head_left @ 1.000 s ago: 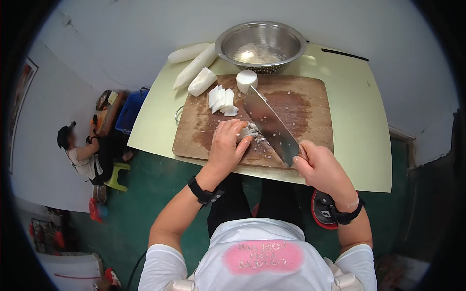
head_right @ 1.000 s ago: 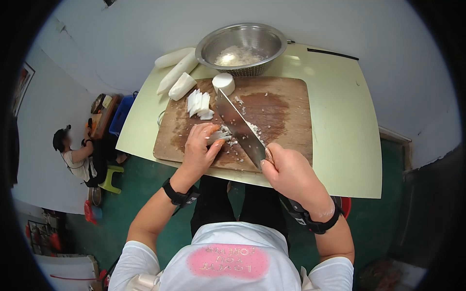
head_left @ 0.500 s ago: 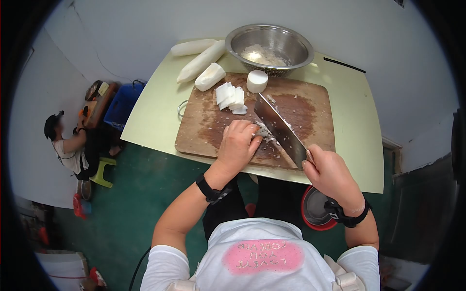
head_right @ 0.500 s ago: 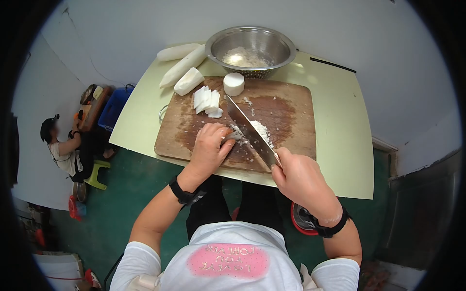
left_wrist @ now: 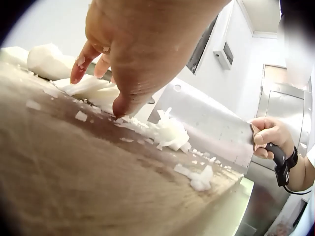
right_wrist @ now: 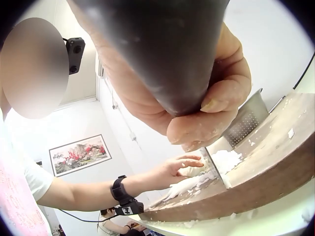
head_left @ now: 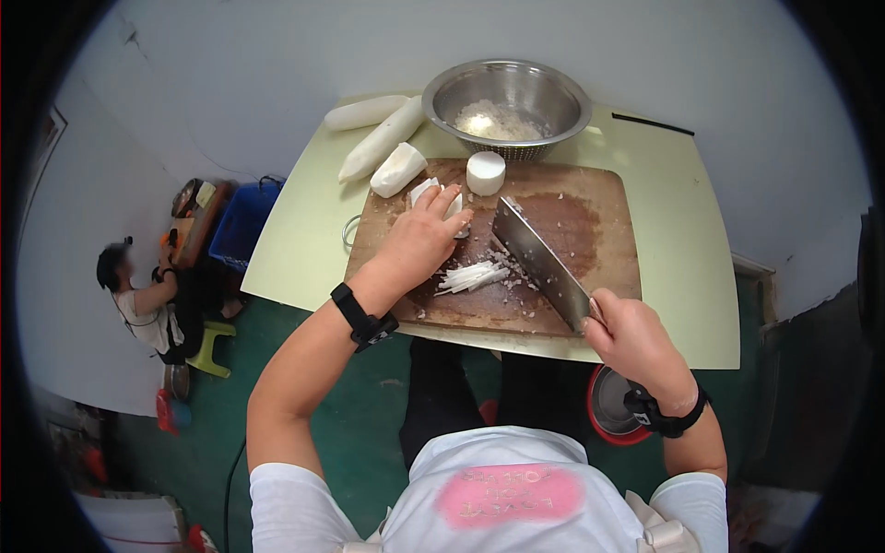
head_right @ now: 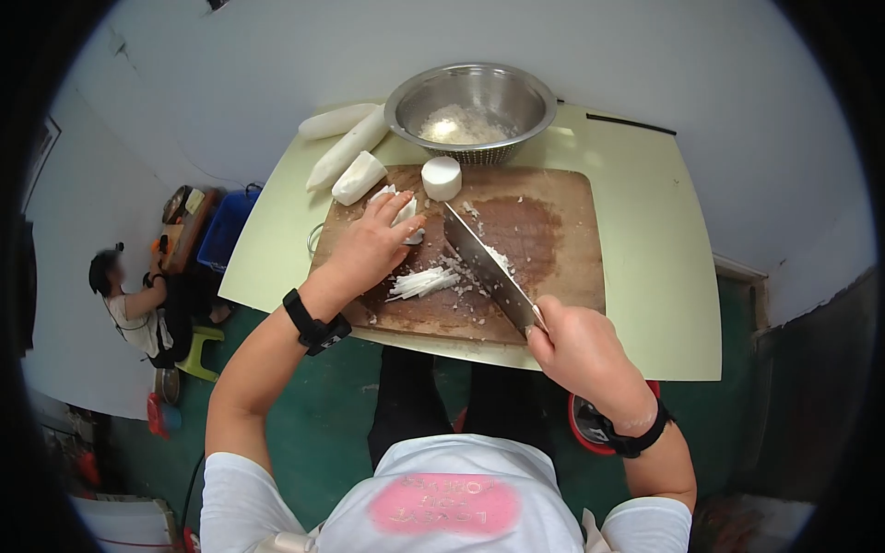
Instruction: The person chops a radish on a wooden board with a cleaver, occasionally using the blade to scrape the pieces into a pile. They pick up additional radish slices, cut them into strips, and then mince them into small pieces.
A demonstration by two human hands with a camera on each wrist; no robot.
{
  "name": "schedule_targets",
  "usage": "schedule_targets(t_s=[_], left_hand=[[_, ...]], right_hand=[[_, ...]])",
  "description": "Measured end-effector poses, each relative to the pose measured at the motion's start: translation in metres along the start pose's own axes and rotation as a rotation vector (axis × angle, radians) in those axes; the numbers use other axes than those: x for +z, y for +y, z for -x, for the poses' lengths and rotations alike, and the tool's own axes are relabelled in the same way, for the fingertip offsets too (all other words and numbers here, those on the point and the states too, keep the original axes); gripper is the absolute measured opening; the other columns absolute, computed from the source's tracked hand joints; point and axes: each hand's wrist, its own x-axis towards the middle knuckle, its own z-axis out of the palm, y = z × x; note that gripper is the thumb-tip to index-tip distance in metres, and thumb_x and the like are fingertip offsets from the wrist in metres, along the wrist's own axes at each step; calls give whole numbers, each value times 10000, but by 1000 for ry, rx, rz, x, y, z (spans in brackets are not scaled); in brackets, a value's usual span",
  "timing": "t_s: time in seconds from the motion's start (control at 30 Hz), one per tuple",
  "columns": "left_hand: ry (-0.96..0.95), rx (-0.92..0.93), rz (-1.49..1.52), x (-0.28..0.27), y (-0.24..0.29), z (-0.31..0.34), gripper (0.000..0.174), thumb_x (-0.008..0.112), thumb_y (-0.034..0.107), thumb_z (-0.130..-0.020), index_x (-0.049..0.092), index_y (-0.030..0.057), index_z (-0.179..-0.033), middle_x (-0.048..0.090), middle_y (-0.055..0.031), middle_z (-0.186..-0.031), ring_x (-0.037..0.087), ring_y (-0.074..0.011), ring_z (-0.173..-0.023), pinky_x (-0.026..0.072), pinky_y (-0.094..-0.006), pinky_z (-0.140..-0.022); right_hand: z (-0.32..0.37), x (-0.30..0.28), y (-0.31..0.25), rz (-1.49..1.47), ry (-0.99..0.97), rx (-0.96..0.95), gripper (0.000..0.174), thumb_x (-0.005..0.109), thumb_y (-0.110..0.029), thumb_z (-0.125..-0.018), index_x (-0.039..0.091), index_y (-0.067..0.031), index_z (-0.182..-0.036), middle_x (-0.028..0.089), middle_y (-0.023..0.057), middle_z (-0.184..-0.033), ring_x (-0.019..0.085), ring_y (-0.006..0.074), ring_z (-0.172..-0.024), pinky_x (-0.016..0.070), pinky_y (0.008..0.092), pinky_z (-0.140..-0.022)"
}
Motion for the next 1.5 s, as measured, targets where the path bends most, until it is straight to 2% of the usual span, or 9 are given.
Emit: schedule_targets(t_s=[0.2, 0.27, 0.5, 0.83, 0.9, 1.03, 1.1, 1.23, 1.5], left_hand=[[-72, 19, -155, 5, 3, -8, 377, 672, 90, -819, 615, 71, -1191, 543, -162, -1324, 513, -343, -1236, 510, -422, -957], [-162, -13, -183, 1, 8, -10, 325, 639, 98, -842, 613, 38, -1160, 552, -182, -1302, 538, -349, -1193, 515, -417, -943], [-311, 9, -206, -9, 9, -27, 263, 621, 84, -849, 602, 11, -1102, 549, -209, -1301, 542, -360, -1185, 518, -427, -938], [-195, -45, -252, 14, -9, -38, 309, 630, 52, -828, 598, 12, -1133, 535, -229, -1338, 551, -389, -1198, 494, -434, -987], [-37, -26, -186, 17, -10, -37, 373, 670, 51, -804, 601, 27, -1169, 549, -220, -1324, 549, -391, -1201, 481, -442, -998], [89, -23, -192, -15, 19, -26, 387, 696, 52, -799, 605, 30, -1175, 564, -213, -1303, 546, -391, -1204, 470, -444, -1004], [93, -30, 97, -24, 31, -5, 345, 705, 73, -816, 611, 28, -1145, 574, -208, -1285, 549, -386, -1196, 467, -438, -996], [56, -72, 291, -11, 62, 28, 315, 717, 81, -823, 613, 23, -1115, 579, -192, -1276, 554, -379, -1183, 467, -430, -996], [232, -212, 245, 21, 79, 35, 284, 724, 40, -777, 626, 22, -1043, 636, -158, -1063, 586, -358, -999, 481, -438, -872]], right_hand=[[0, -1, 9, -58, -8, 1, 159, 605, -142, -868, 533, -3, -841, 593, 228, -675, 604, 438, -666, 472, 498, -610], [-2, -1, 12, -62, -5, -27, 155, 603, -140, -869, 535, -2, -846, 595, 229, -677, 604, 437, -664, 471, 501, -610], [-3, 0, 19, -84, 13, -93, 147, 588, -134, -873, 540, 5, -861, 600, 224, -665, 603, 440, -646, 469, 519, -609], [-12, -5, 28, 60, 82, -135, 128, 581, -107, -854, 540, 13, -846, 597, 226, -641, 618, 429, -640, 481, 524, -607], [-12, -7, 27, 70, 82, -135, 127, 581, -107, -855, 538, 11, -843, 596, 224, -639, 617, 431, -639, 483, 522, -607], [-5, -10, 24, 8, 73, -141, 127, 582, -105, -855, 537, 14, -845, 595, 226, -640, 616, 435, -639, 484, 522, -608], [-2, -12, 22, -18, 30, -152, 130, 583, -105, -856, 535, 16, -847, 594, 227, -640, 613, 439, -641, 484, 523, -611], [-3, -8, 19, -13, 9, -166, 133, 584, -105, -856, 533, 17, -837, 593, 231, -641, 613, 443, -645, 484, 524, -613], [-10, -14, 13, 165, -15, -254, 116, 580, -94, -848, 562, 21, -843, 607, 219, -631, 625, 434, -632, 498, 519, -611]])
